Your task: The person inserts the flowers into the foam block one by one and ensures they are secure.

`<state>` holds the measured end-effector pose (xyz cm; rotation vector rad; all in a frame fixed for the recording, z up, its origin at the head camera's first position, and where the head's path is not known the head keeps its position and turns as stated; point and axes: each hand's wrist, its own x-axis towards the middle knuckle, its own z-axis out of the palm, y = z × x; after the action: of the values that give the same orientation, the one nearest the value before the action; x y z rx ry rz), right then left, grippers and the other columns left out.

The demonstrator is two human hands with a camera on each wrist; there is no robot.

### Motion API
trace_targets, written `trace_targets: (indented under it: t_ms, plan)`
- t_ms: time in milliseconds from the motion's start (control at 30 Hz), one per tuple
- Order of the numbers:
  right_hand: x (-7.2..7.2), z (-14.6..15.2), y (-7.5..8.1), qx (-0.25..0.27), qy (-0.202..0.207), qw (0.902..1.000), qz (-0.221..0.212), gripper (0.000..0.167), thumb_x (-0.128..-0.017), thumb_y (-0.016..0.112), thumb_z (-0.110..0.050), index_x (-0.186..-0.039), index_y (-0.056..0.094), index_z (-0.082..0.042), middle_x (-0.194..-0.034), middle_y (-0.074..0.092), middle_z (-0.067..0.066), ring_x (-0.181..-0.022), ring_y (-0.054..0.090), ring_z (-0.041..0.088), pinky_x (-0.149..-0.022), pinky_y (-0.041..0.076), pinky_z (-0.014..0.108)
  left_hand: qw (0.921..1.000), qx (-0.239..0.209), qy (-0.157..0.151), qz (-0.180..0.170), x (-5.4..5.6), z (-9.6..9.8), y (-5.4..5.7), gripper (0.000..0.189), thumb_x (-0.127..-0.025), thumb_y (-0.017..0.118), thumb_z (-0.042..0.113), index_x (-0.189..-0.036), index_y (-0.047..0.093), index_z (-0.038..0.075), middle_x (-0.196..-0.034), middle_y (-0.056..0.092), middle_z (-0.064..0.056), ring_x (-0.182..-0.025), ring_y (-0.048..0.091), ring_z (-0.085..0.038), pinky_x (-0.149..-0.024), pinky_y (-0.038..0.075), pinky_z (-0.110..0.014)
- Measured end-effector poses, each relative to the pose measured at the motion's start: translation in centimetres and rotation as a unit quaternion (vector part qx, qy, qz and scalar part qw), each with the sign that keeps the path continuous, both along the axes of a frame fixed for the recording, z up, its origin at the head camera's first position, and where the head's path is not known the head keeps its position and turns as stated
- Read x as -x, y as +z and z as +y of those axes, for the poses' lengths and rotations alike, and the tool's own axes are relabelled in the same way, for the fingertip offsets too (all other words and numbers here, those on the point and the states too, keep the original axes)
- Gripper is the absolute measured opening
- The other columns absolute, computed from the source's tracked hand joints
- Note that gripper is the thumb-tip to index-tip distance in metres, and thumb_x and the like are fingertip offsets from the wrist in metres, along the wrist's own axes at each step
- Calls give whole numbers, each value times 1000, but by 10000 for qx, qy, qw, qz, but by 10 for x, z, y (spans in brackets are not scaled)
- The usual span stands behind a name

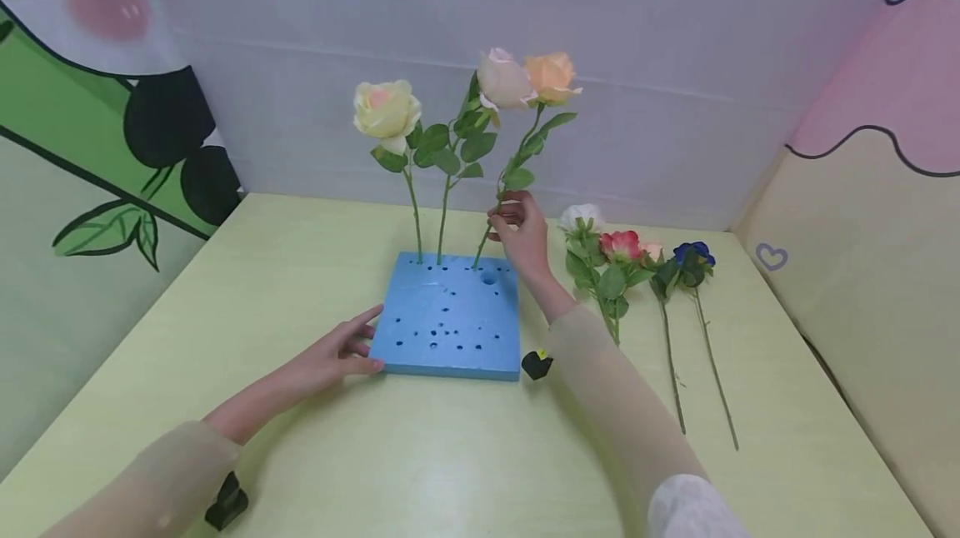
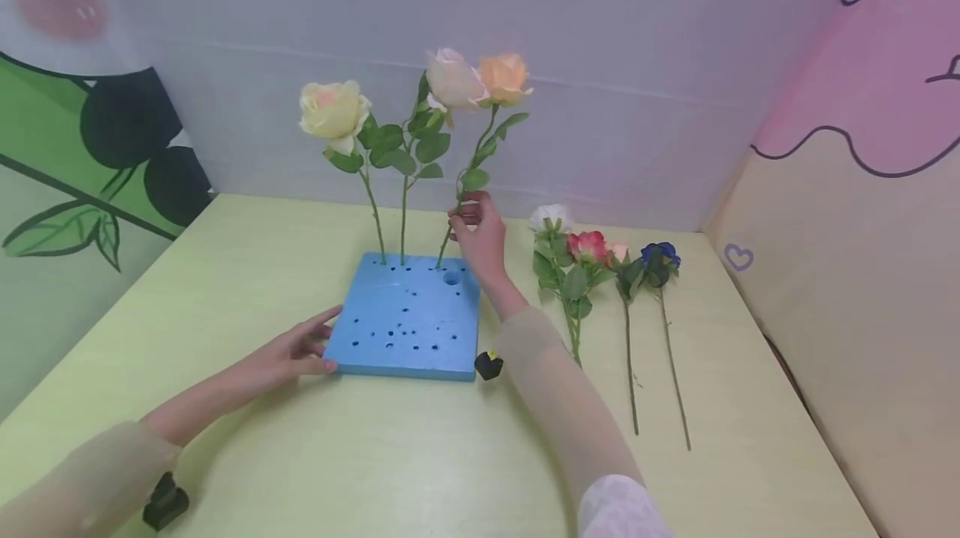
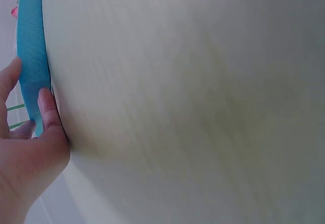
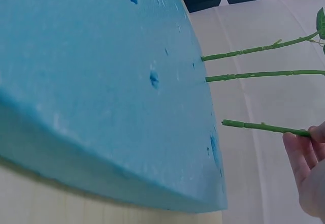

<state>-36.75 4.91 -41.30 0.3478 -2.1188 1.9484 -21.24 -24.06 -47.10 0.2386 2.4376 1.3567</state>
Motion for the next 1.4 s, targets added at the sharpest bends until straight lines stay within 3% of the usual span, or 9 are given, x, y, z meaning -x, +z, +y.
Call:
trace_targets:
  t_ms: [267,633,833,1400]
  plan:
    - [-18,-1,19,-120,27,9999,-109,32,-95,55,7,-126,50,7,-113,64,32,-101,64,43,-82,57,51,9999,20,83,-121,1,2,1,92,-88,74,36,-159,17,25,-143,42,-14,-119,48,-26,-88,42,-34]
    - [5,-4,-9,-257,-101,9996,-33,30,-95,57,2,-125,55,-5,-108,68,23,-97,68,35,-76,60,40,9999,65,99,-115,0,2,0,91,-88,74,36,-159,19,23,-142,42,-15,-119,48,-27,-90,42,-33]
    - [4,-5,-9,-334,-77,9994,101,27,-96,61,-5,-123,57,-5,-108,68,22,-96,69,36,-77,59,49,9999,28,93,-112,-1,2,-1,90,-89,73,35,-159,19,23,-143,41,-15,-120,48,-27,-92,43,-34]
    - [1,-18,-1,-655,-199,9972,309,17,-95,63,-3,-111,61,1,-99,69,23,-88,71,39,-70,60,44,10000,41,62,-52,-1,1,3,91,-89,73,36,-159,18,21,-142,43,-16,-119,48,-28,-90,43,-33]
